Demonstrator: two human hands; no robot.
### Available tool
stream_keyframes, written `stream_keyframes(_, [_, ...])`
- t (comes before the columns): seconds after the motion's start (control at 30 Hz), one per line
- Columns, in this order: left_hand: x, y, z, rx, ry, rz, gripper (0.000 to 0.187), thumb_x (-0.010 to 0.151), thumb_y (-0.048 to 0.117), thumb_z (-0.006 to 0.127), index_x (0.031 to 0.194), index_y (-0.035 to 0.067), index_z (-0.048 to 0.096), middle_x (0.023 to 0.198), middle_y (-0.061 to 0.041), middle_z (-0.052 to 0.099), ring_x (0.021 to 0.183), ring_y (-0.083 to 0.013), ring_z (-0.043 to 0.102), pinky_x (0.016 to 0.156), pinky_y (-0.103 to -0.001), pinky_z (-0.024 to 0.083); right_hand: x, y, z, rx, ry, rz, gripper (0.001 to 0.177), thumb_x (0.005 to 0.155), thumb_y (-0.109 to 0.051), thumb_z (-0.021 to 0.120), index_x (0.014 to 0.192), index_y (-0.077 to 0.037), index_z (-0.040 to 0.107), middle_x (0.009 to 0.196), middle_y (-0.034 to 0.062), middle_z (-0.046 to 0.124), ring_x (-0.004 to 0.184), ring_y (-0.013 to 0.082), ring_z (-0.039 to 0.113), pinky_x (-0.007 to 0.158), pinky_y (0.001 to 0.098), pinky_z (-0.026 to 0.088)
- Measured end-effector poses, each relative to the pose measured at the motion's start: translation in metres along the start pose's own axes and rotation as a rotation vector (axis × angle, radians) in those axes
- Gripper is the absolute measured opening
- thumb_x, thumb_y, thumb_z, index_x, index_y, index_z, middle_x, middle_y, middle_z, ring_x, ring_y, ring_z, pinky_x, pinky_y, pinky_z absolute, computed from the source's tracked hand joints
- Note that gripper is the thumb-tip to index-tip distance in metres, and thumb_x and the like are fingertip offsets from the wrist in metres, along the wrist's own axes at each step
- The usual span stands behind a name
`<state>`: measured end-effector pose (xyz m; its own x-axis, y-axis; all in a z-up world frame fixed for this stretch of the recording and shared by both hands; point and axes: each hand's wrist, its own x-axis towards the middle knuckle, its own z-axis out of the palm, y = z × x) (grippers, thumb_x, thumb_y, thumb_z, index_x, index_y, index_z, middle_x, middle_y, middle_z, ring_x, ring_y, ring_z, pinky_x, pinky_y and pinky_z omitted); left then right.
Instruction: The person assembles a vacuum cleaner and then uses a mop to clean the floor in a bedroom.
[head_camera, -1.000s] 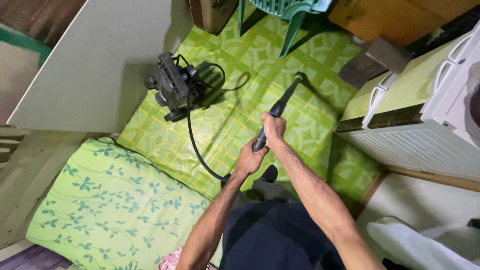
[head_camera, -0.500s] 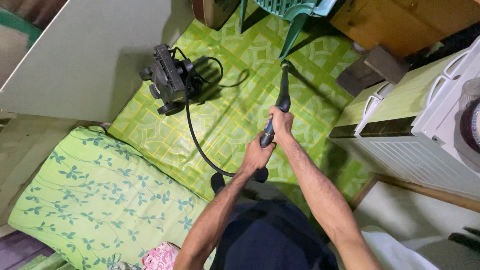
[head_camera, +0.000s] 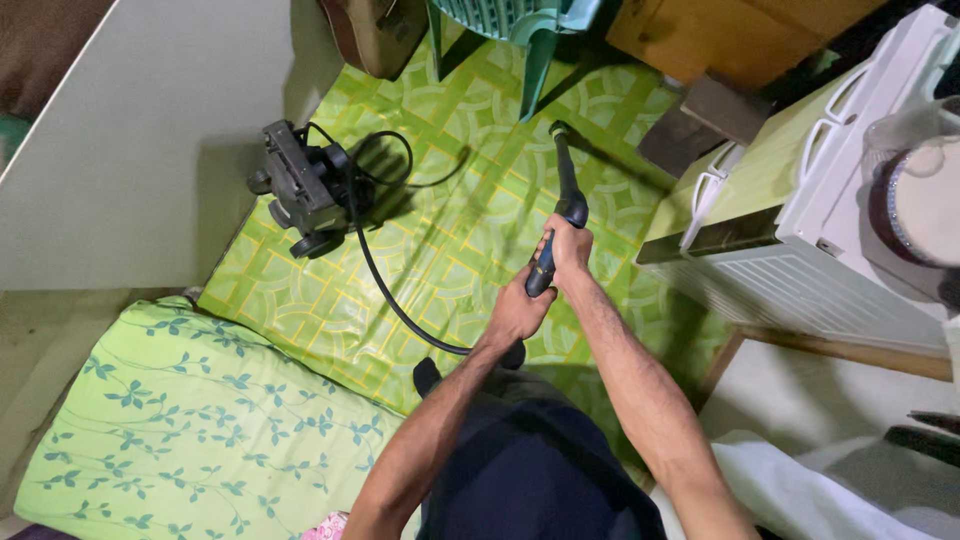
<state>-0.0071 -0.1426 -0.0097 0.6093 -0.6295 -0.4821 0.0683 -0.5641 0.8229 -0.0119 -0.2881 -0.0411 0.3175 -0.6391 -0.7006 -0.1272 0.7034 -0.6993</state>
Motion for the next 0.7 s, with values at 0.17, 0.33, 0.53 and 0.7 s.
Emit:
stream_keyframes(0.17, [0.002, 0.010, 0.021, 0.076, -0.086, -0.025, 0.063, 0.079, 0.035, 0.068, 0.136, 0.011, 0.058, 0.099, -0.025, 0.074, 0.090, -0.0397, 0.073, 0.081, -0.047, 0.056, 0.003, -0.009, -0.030, 0.030, 0.057, -0.032, 0.016, 0.078, -0.012, 0.068, 0.072, -0.003, 0.056, 0.060, 0.0044, 0.054, 0.047, 0.0168, 0.055, 0.044, 0.0352, 0.048])
stream_keyframes(0.33, [0.001, 0.017, 0.039, 0.132, -0.152, 0.040, 0.062, 0.080, 0.036, 0.067, 0.135, 0.011, 0.059, 0.101, -0.024, 0.073, 0.093, -0.0402, 0.072, 0.083, -0.049, 0.056, 0.004, -0.013, -0.059, 0.075, 0.116, -0.054, 0.016, 0.078, -0.011, 0.068, 0.073, -0.002, 0.056, 0.061, 0.0042, 0.054, 0.048, 0.0167, 0.055, 0.045, 0.0354, 0.049])
stream_keyframes(0.53, [-0.005, 0.018, 0.055, 0.171, -0.226, 0.041, 0.072, 0.078, 0.038, 0.071, 0.144, 0.014, 0.054, 0.103, -0.024, 0.074, 0.093, -0.0373, 0.074, 0.084, -0.046, 0.057, -0.006, -0.012, -0.087, 0.152, 0.193, -0.074, 0.016, 0.078, -0.012, 0.068, 0.074, -0.003, 0.056, 0.061, 0.0038, 0.053, 0.048, 0.0170, 0.054, 0.044, 0.0355, 0.049])
stream_keyframes(0.7, [-0.015, 0.023, 0.062, 0.180, -0.263, 0.020, 0.073, 0.078, 0.037, 0.070, 0.145, 0.012, 0.053, 0.103, -0.023, 0.074, 0.090, -0.0362, 0.075, 0.082, -0.045, 0.057, -0.017, -0.012, -0.099, 0.182, 0.206, -0.076, 0.016, 0.078, -0.012, 0.068, 0.074, -0.003, 0.055, 0.062, 0.0040, 0.054, 0.047, 0.0164, 0.054, 0.043, 0.0345, 0.047])
